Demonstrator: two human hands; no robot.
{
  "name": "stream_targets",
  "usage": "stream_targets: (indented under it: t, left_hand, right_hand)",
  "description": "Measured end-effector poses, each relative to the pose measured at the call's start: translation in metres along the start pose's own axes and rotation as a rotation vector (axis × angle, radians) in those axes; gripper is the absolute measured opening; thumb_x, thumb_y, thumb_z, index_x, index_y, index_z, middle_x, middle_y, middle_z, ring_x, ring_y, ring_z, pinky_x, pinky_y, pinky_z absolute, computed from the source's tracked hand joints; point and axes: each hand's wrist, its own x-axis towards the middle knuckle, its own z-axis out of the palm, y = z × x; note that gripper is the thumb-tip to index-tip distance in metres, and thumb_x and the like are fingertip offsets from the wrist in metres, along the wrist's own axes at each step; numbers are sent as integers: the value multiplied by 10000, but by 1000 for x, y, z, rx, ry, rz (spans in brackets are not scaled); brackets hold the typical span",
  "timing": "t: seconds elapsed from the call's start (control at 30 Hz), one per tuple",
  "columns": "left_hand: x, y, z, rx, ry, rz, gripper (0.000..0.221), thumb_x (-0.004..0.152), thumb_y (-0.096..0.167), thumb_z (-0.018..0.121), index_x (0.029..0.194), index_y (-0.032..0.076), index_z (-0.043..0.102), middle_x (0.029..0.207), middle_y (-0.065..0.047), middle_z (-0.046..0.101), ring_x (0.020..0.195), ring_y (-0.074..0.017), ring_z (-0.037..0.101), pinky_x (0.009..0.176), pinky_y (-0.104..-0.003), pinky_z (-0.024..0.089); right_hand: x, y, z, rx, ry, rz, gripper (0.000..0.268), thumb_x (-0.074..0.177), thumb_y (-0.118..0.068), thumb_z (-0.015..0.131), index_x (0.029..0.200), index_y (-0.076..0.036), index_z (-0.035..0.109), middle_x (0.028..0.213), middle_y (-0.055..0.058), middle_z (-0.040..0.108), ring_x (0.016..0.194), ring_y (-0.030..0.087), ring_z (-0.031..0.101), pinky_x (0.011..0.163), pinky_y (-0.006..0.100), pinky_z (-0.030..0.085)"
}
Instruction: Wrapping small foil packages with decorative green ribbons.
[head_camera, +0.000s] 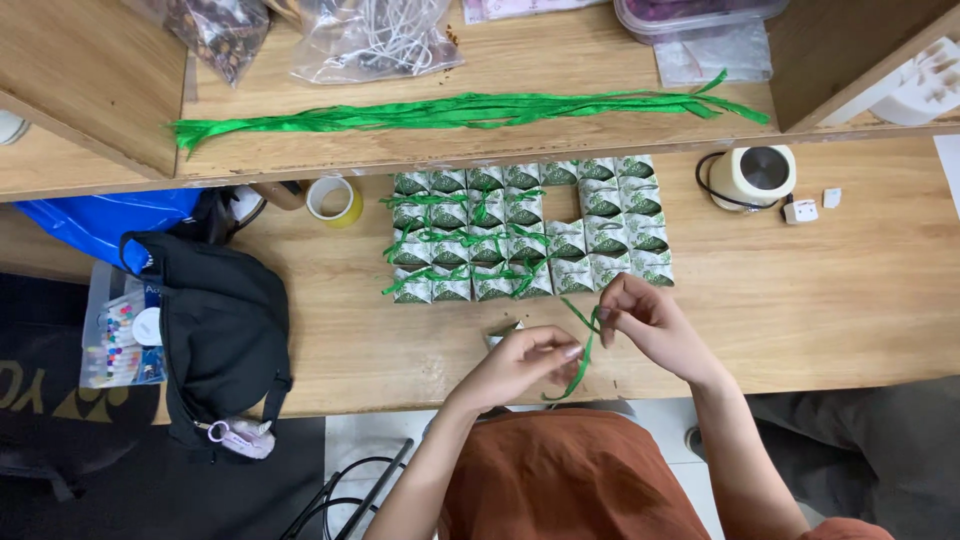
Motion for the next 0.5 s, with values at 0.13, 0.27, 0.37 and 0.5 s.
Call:
stream_targets:
  t: [0.13, 0.27, 0.37, 0.5]
  left_hand:
    - [-29, 85, 23, -131, -78, -263, 335, 1028, 317, 457, 1241, 112, 616, 1019, -4, 756, 754, -144, 738, 637, -242, 545]
    - [-58, 105, -10, 226, -96, -156, 369, 1122, 315, 454, 1166, 24, 677, 911, -53, 689, 741, -87, 620, 668, -251, 517]
    - [-88, 176, -23, 419, 32, -29, 430, 1143, 338, 416, 1075, 20, 698, 852, 1, 635, 763, -73, 579, 699, -239, 496]
    - [-112, 290, -7, 1032, 403, 41, 283, 1048, 263, 532, 992, 64, 725, 735, -78, 618, 650, -167, 490, 607, -324, 413]
  right_hand:
    - [0, -3, 0, -25, -35, 66, 62, 1023, -23, 608, 976, -3, 573, 726, 8, 515, 651, 82, 477, 595, 260, 410]
    - [6, -61, 2, -305, -119, 36, 70, 947, -68, 649, 998, -20, 642, 723, -23, 539, 682, 52, 452, 609, 246, 416]
    - [11, -115, 5, -521, -138, 13, 121, 914, -121, 705, 1010, -48, 714, 721, -19, 630, 655, 58, 493, 579, 255, 448]
    - [23, -173, 8, -774, -45, -206, 188, 880, -158, 730, 1047, -81, 771, 815, -18, 759, 637, 63, 569, 534, 264, 464]
